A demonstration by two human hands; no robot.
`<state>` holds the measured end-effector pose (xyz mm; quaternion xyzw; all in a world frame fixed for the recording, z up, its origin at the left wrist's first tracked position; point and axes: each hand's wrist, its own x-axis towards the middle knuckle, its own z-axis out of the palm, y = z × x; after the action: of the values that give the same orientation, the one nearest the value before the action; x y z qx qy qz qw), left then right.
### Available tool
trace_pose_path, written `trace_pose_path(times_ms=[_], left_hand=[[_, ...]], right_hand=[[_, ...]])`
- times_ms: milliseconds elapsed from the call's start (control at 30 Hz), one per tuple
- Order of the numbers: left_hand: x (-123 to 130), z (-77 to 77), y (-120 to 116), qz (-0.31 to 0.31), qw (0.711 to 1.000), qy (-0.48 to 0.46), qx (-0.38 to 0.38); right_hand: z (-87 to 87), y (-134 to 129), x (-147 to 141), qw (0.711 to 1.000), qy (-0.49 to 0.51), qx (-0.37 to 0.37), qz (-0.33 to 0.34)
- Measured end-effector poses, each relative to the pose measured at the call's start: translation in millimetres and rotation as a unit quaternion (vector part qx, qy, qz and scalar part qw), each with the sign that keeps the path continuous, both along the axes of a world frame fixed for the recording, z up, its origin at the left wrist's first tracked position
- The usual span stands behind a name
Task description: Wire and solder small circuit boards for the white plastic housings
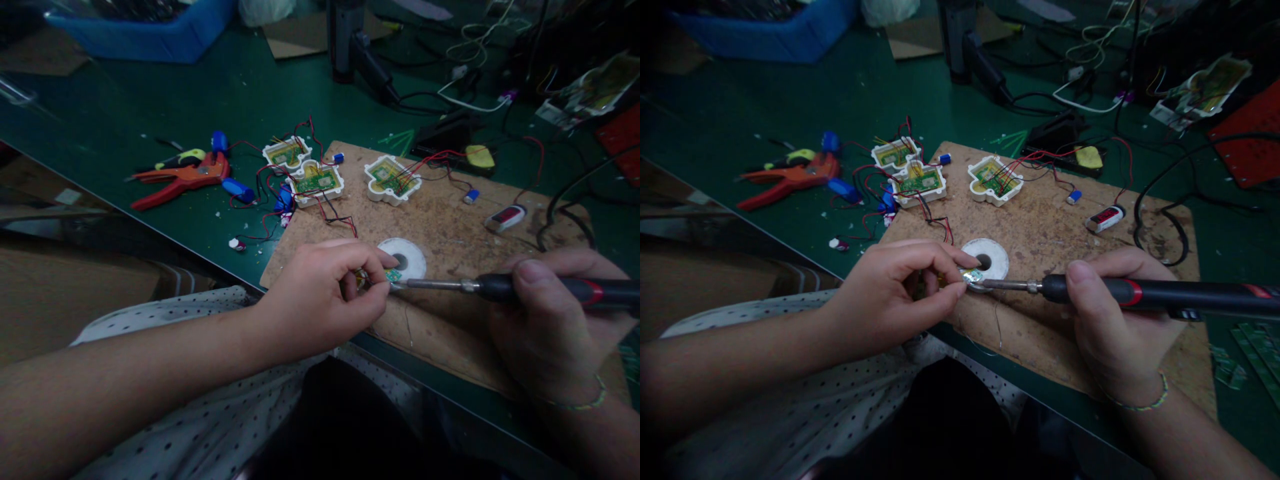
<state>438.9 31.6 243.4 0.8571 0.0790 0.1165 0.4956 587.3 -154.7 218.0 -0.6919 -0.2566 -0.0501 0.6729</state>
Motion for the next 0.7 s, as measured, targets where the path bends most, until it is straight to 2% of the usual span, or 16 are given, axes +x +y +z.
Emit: trace_pose_path(times_ms=[300, 500, 700], left_hand=[[0.7, -0.3, -1.3, 0.001, 1.000, -0.002, -0.001], [0.0, -0.5, -1.2, 0.002, 1.000, 0.001, 0.001], [0.3, -0.5, -0.6, 0.002, 1.000, 0.000, -0.004]], right_hand=[[-0.6, -1.7, 0.4, 1.000, -0.017, -0.006, 0.004], [-1.0, 1.6, 0.3, 0.999, 0.003, 0.036, -0.002], [0.2, 1.9, -0.7, 1.000, -0.006, 0.017, -0.013]])
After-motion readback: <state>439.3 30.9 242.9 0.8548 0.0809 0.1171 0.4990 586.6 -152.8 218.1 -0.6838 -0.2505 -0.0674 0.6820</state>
